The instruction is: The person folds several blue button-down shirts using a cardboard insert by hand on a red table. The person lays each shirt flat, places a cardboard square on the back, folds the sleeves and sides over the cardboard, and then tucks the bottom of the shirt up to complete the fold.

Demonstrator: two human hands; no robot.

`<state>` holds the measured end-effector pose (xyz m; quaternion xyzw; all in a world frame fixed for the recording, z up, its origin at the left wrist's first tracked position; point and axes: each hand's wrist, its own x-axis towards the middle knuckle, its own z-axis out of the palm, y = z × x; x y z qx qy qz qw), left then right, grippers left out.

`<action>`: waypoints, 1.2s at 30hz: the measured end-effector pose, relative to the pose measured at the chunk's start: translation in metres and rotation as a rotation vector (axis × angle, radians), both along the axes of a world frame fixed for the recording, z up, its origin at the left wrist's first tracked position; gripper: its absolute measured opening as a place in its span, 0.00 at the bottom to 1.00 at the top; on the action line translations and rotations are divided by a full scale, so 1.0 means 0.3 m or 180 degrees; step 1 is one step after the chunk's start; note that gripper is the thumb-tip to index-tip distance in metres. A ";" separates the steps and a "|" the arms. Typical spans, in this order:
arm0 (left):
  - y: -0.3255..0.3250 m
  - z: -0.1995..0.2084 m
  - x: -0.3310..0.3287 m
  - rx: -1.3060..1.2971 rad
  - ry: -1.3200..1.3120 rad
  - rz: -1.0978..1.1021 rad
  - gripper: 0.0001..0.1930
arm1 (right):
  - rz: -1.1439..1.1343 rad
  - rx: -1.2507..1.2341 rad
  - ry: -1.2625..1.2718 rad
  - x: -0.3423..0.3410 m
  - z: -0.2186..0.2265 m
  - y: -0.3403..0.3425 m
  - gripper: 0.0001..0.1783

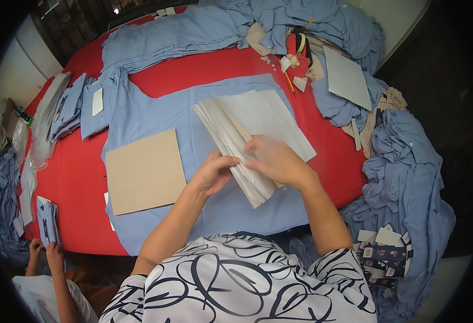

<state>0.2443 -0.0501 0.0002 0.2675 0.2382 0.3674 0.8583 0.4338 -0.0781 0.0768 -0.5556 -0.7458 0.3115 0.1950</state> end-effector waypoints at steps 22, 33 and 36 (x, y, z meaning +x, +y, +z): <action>0.012 -0.031 -0.006 0.0236 -0.0244 -0.0235 0.34 | 0.0309 0.0426 -0.0162 0.017 -0.021 0.005 0.13; 0.014 -0.022 -0.003 0.0307 -0.0215 -0.0228 0.33 | 0.0127 0.0219 0.0156 0.011 0.002 -0.010 0.24; 0.005 -0.004 -0.006 0.0299 -0.0212 -0.0224 0.35 | 0.0162 0.0143 0.0273 0.021 -0.007 -0.010 0.21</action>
